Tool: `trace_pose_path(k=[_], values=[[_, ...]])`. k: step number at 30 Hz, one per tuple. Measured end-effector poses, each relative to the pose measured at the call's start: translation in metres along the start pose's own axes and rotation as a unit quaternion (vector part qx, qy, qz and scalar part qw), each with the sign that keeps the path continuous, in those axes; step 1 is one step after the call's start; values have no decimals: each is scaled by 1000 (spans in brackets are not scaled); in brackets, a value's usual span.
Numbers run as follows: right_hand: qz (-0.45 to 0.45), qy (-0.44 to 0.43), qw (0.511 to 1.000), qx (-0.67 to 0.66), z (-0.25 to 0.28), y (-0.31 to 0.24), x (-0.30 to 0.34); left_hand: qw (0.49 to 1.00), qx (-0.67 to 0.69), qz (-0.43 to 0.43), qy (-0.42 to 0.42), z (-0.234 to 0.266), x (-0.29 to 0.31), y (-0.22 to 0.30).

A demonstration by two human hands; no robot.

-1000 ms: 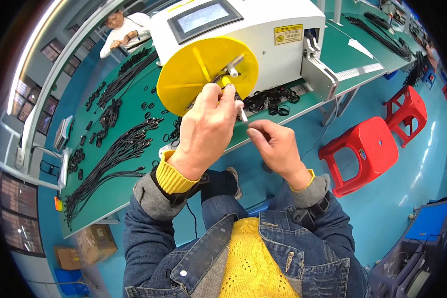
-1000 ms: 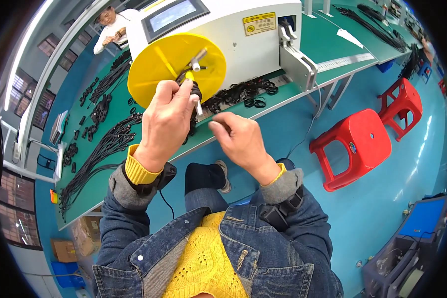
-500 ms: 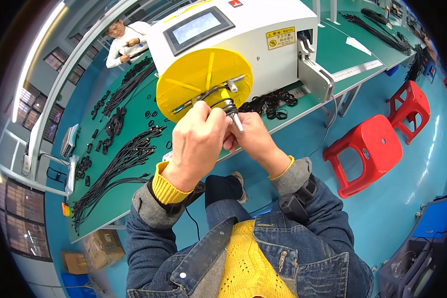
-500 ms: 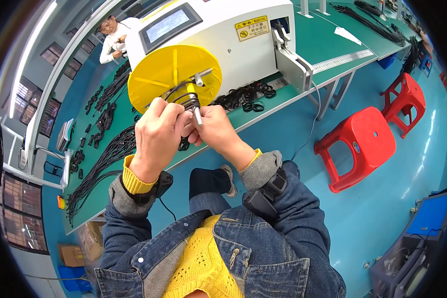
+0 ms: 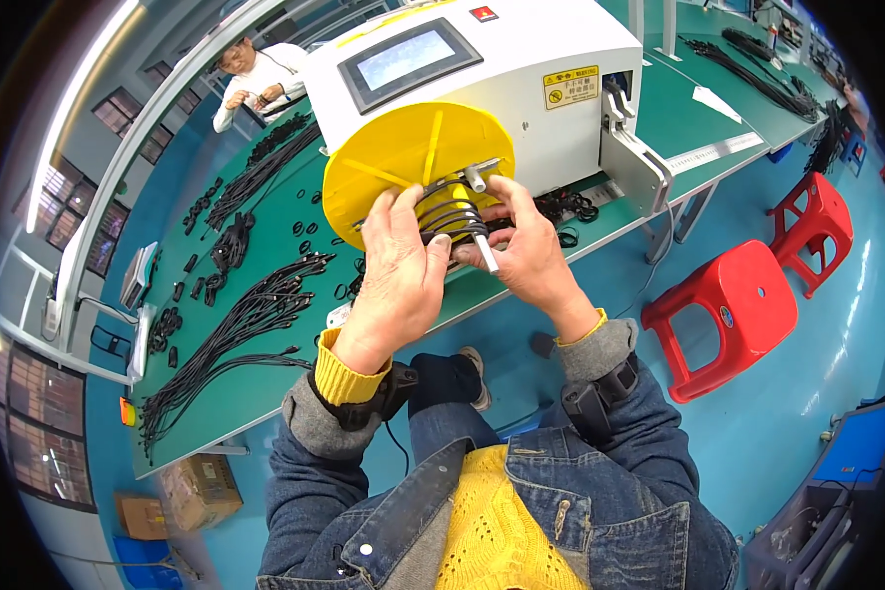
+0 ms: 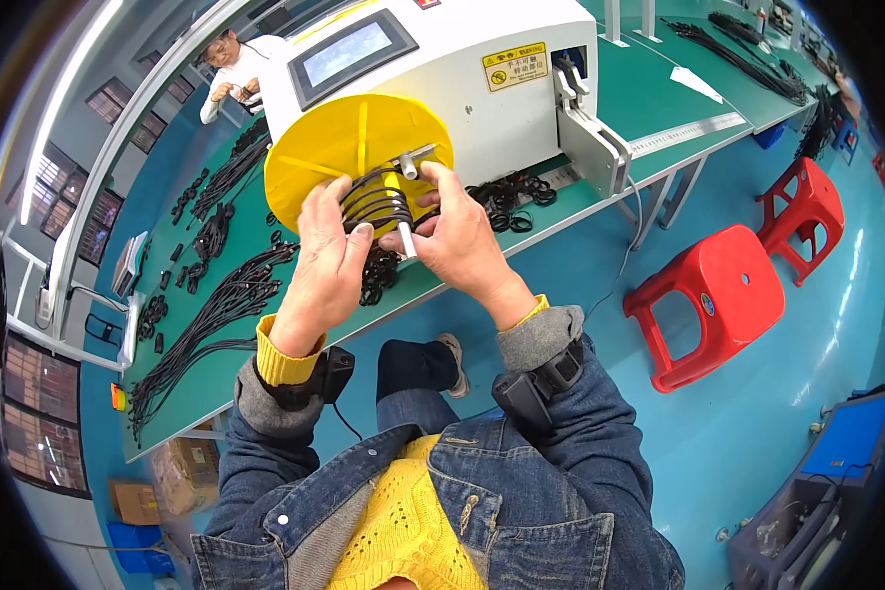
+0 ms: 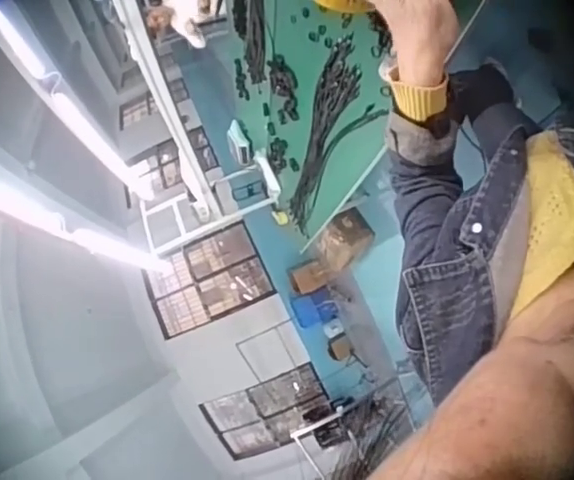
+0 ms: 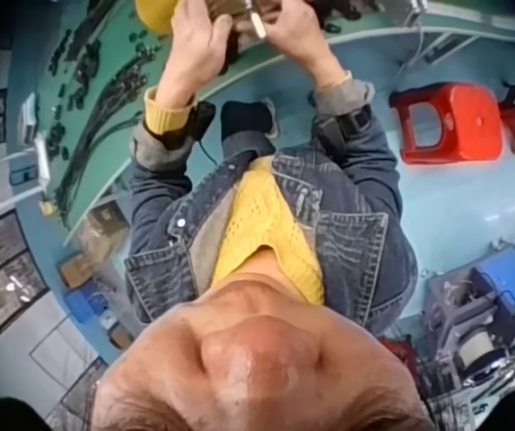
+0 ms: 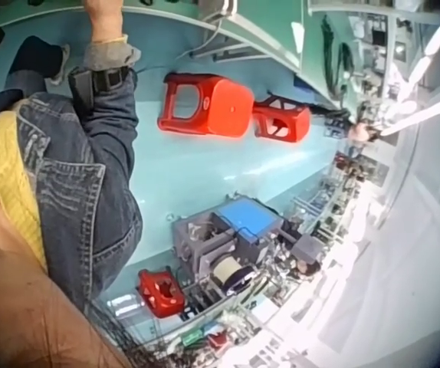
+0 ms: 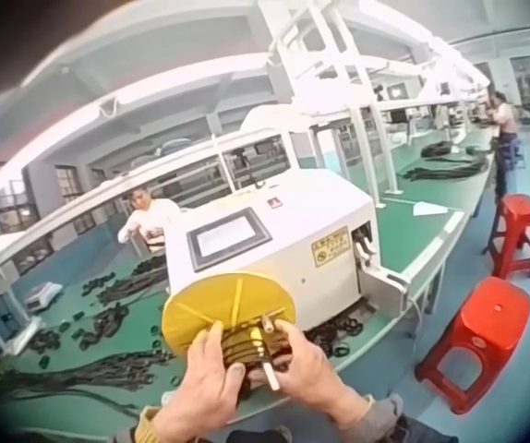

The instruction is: The person winds a cable around the pegs of a machine, removes the coiled cable, and secures it with a rubber band. They then place the finished cable onto the table and pick up another cable to repeat the process.

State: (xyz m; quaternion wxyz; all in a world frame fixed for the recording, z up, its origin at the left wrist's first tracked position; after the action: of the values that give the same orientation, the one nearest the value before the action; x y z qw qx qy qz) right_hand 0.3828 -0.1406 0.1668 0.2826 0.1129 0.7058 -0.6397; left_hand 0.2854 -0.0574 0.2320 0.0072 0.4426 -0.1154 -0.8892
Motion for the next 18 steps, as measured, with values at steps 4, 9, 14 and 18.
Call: trace_pose_path(k=[4, 9, 14, 18], values=[[-6, -45, 999, -31, -9, 2, -3, 999, 4, 6, -45, -6, 5, -3], [44, -58, 997, 3, -12, -2, -1, 990, -35, 60, -119, -9, 5, -2], [48, -54, 997, -4, -12, -4, 2, 992, -16, 74, -103, -9, 4, 0], [13, -53, 998, 8, -14, 0, 8, 999, 1, 39, -23, -3, 5, 0]])
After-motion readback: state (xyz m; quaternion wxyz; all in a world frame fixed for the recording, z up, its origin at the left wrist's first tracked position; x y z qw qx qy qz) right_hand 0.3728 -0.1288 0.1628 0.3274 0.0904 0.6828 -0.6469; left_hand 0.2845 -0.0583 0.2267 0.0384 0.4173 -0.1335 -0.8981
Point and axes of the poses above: each hand's wrist, its own x-axis away from the middle knuckle, its own z-axis out of the back of the hand, y = z × x, the point moved 10 cm from there along -x, towards the middle knuckle, and after that the axes turned 13 degrees about y, right-handed, at the moved point
